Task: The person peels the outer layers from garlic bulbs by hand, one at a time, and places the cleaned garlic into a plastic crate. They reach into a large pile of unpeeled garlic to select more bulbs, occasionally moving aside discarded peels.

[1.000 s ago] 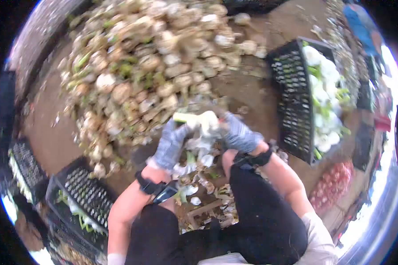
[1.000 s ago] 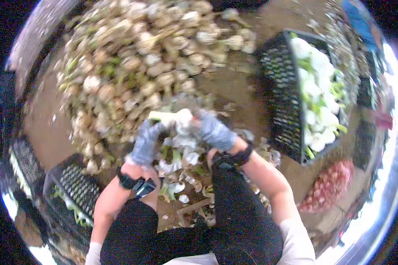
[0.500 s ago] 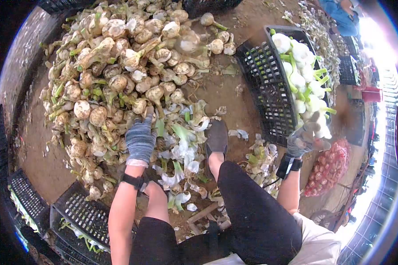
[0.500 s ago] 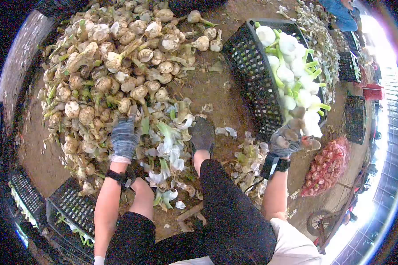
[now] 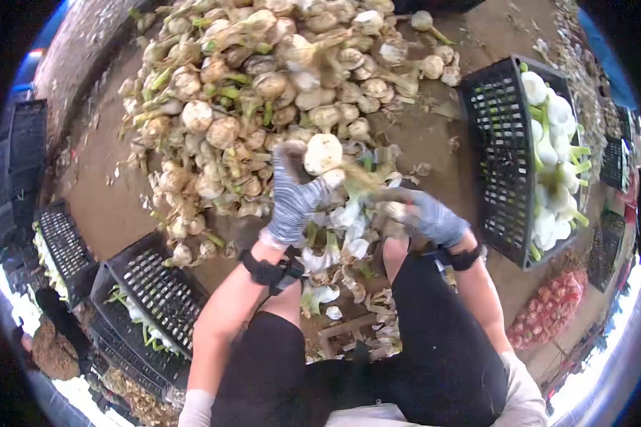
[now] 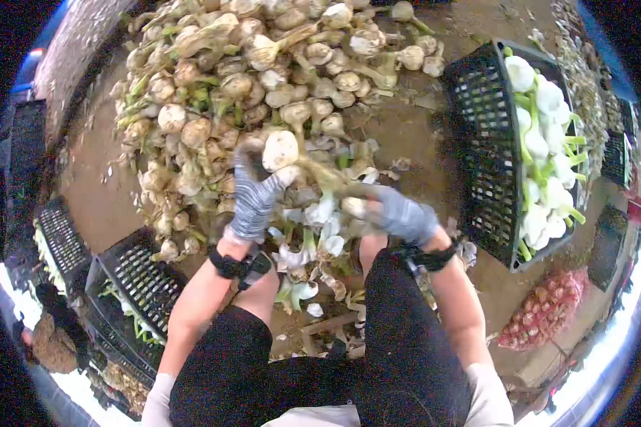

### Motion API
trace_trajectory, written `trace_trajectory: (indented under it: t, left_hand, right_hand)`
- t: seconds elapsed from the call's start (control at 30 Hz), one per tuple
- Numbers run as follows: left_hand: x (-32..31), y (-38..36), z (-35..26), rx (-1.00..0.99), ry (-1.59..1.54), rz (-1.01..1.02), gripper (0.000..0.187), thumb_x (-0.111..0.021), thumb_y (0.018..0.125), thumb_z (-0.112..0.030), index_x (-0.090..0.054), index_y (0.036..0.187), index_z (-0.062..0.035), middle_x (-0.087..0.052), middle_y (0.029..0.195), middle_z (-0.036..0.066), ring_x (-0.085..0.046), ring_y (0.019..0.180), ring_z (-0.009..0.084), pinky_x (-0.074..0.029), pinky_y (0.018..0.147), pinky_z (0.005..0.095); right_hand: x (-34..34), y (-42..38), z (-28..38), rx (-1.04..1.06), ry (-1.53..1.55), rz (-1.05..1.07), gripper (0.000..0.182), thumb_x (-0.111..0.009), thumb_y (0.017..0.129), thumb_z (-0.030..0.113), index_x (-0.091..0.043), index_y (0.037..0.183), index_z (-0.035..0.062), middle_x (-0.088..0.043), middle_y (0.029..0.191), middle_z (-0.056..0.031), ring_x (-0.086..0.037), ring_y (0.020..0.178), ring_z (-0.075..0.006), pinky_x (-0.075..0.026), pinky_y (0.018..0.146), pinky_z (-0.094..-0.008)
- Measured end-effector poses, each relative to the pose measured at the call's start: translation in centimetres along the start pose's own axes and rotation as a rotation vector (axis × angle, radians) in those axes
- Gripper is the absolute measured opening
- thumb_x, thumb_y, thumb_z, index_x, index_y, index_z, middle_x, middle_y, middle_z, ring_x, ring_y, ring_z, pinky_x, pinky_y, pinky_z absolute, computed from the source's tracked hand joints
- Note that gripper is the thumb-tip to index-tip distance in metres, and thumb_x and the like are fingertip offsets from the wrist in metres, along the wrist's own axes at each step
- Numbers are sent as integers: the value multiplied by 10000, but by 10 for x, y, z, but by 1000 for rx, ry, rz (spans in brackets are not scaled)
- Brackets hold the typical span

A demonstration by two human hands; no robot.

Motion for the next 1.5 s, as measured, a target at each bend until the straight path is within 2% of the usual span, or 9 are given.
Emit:
trace_trajectory:
  t: [0.2,0.33,0.8,0.9,1.1,1.3,1.43,1.47,1.5]
  left_hand:
    - [-11,-3,3,125,-156,58,661,-750,685,0,-327,1182,-102,-517,1061,79,-546,1006,187,-475,858,316]
    - [-9,-11,-3,21,121,83,898,-829,613,-102,-282,1325,-113,-511,1149,86,-521,1065,196,-443,921,324]
    - [-15,-20,-10,-161,401,86,710,-832,620,-129,-410,1188,-71,-529,1090,68,-534,1002,159,-462,880,309]
    - [-20,-20,-18,-30,148,130,657,-772,660,-29,-400,1201,-51,-499,1138,88,-526,1036,178,-455,882,316]
    - [-11,-12,-13,238,-9,205,511,-697,752,-380,-521,1105,-54,-599,951,53,-586,885,150,-498,769,277]
    - [-9,-13,65,991,-376,35,556,-475,829,-559,-619,958,-37,-655,779,65,-603,571,191,-493,522,334]
    - [15,-18,45,898,212,127,433,-388,922,-439,-626,976,-81,-646,804,79,-603,661,187,-480,599,337]
    - [18,3,27,70,502,-31,347,-468,916,-347,-626,1016,-54,-613,864,123,-583,759,211,-467,675,341]
    - [28,-4,47,70,502,-31,347,-468,916,-347,-626,1016,-54,-613,864,123,-583,759,211,-467,675,341]
  right_hand:
    - [-11,38,17,-44,-222,-253,389,-477,922,357,-559,1099,20,-617,887,-43,-555,776,-144,-463,696,-305]
    - [-6,50,25,114,345,-260,362,-528,907,357,-592,1008,16,-601,838,-11,-546,738,-130,-468,669,-290]
    - [-10,51,40,286,268,-346,233,-648,815,163,-635,976,-5,-641,862,-30,-572,787,-107,-469,720,-254]
    - [-11,40,55,254,172,-335,238,-645,812,158,-641,987,-2,-647,861,-33,-578,786,-109,-471,727,-255]
    - [-4,35,51,380,-169,-352,209,-610,781,84,-644,972,7,-668,874,-61,-605,812,-144,-474,769,-298]
    - [-15,30,30,339,-159,-367,230,-601,749,59,-627,973,17,-663,882,-92,-614,813,-192,-476,768,-312]
    - [-17,34,23,246,-84,-314,246,-581,778,82,-606,1015,24,-651,832,-36,-590,778,-142,-471,747,-291]
    - [-14,35,10,169,7,-361,236,-571,790,95,-605,1013,25,-637,839,-28,-572,773,-137,-467,750,-283]
    - [-13,38,5,169,6,-361,236,-571,790,95,-605,1013,25,-637,839,-28,-572,773,-137,-467,750,-283]
Point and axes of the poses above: each hand's wrist, its own y-axis towards the middle knuckle, its own x-axis out of the back of the hand, z = x × y, the point moved 6 cm from there along y, towards the middle knuckle
